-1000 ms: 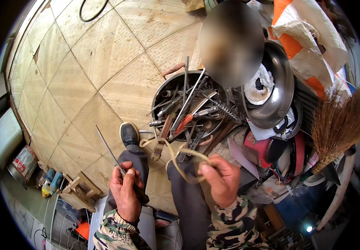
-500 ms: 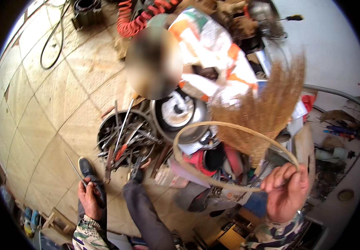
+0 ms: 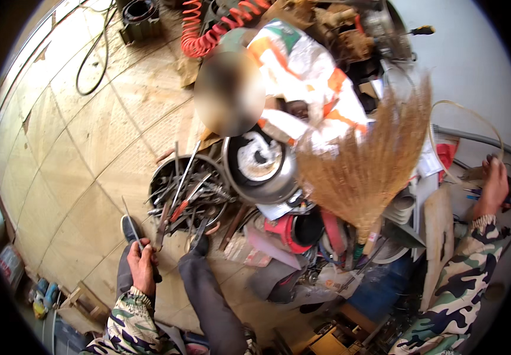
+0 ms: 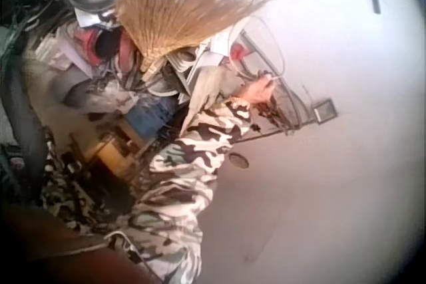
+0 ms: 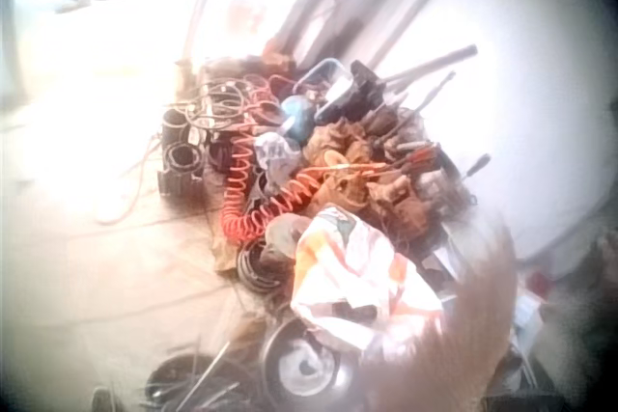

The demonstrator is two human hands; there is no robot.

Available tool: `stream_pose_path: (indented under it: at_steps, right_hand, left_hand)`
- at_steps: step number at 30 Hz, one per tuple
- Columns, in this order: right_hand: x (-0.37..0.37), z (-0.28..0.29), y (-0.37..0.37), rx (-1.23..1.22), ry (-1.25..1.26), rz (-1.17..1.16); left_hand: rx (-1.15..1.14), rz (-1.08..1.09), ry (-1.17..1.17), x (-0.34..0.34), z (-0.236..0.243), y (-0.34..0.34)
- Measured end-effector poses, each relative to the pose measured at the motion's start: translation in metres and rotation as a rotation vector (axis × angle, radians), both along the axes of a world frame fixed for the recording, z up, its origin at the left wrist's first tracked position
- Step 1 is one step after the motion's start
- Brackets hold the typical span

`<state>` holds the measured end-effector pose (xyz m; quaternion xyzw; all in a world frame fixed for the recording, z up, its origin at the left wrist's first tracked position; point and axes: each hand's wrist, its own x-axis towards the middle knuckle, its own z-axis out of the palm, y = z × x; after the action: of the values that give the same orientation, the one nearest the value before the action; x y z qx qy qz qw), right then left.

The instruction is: The person selects a metal rod from a bucket of tools and then uses pliers to manipulate a circular metal component on a workbench. The person repeatedly adjusts the position of the component and uses the pliers to apply pressure or bend parts of the metal.

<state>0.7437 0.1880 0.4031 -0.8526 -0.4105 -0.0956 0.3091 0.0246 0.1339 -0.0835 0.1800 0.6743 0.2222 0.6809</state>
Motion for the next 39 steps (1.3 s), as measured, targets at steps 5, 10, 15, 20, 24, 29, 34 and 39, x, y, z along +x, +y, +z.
stream_pose_path:
  at_steps: [5, 10, 15, 20, 24, 29, 34, 39]
  right_hand:
    - [-0.252, -0.208, 0.028, -0.33, -0.368, 0.251]
    - [-0.427, -0.43, -0.024, -0.623, 0.141, 0.73]
    - [-0.547, -0.574, -0.007, -0.62, 0.374, 0.894]
    - [-0.555, -0.673, 0.042, -0.882, 0.185, 0.827]
    - [-0.561, -0.698, 0.045, -0.958, 0.085, 0.827]
    - [-0.559, -0.688, 0.048, -1.047, 0.204, 0.965]
    - [-0.534, -0.66, 0.034, -0.967, 0.16, 1.134]
    - [-0.522, -0.642, 0.014, -0.869, 0.091, 1.198]
  left_hand:
    - [-0.034, 0.128, 0.009, -0.014, 0.002, -0.012]
    - [-0.077, 0.149, -0.053, -0.024, -0.012, -0.026]
    - [-0.125, 0.154, 0.073, -0.026, -0.003, -0.032]
    - [-0.223, 0.106, 0.05, -0.023, 0.005, -0.016]
    - [-0.248, 0.113, 0.048, -0.026, 0.006, -0.008]
    - [-0.224, 0.133, 0.103, -0.035, 0.006, -0.001]
    - [-0.232, 0.164, 0.06, -0.04, 0.004, 0.006]
    - [-0.237, 0.165, 0.058, -0.041, 0.003, 0.013]
